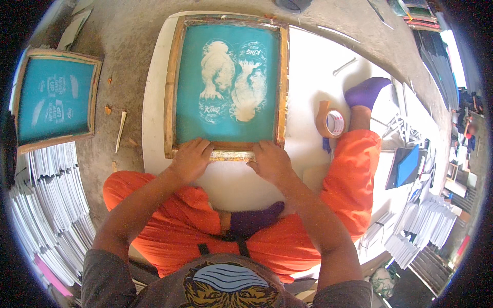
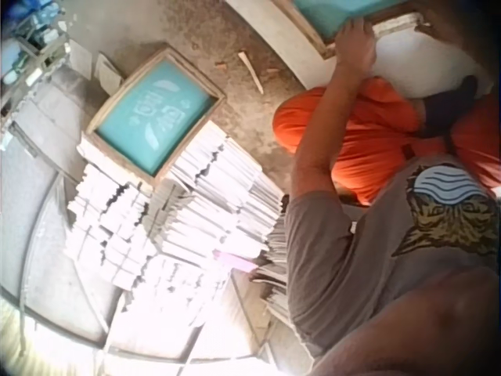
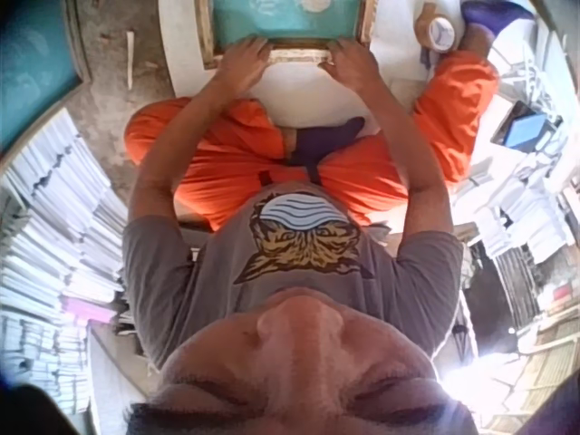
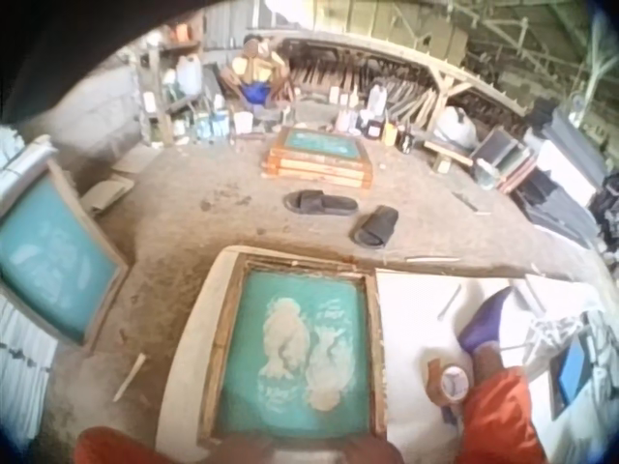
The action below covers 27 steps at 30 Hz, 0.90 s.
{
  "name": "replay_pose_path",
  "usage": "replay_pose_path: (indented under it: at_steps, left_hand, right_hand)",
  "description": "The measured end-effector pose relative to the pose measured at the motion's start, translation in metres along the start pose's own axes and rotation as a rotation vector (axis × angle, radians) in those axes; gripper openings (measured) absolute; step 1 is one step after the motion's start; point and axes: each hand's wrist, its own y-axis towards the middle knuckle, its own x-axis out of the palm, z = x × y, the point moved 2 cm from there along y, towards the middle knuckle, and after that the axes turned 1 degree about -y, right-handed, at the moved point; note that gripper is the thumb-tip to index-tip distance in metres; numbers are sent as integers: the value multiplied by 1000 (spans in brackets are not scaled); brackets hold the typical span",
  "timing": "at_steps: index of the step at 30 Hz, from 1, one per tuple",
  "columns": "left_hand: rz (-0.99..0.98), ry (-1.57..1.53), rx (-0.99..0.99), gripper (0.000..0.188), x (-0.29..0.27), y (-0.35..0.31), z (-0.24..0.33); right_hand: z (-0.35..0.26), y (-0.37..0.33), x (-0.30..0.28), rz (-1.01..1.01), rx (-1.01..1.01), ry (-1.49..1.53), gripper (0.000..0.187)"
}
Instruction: The person sits on the floor and applies masking tape to the edges of a wooden screen printing frame. They repeatedly tear off strips of tape and press them onto the frame's perimeter to seal the edges.
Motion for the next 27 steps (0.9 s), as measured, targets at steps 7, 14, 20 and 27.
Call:
replay_pose_path:
  at_steps: [7,14,20,27]
  left_hand:
    - [3,50,-9,38,2,2,1]
    - [-65,9,-105,43,-15,17,24]
    - [61,-175,-45,43,29,65,88]
    - [233,-155,-73,25,53,77,100]
  right_hand:
    - [-5,-10,-6,122,-78,-419,47]
    - [59,-34,-33,580,131,281,43]
    - [41,-12,-16,377,547,317,61]
    - [30,6,0,224,687,224,60]
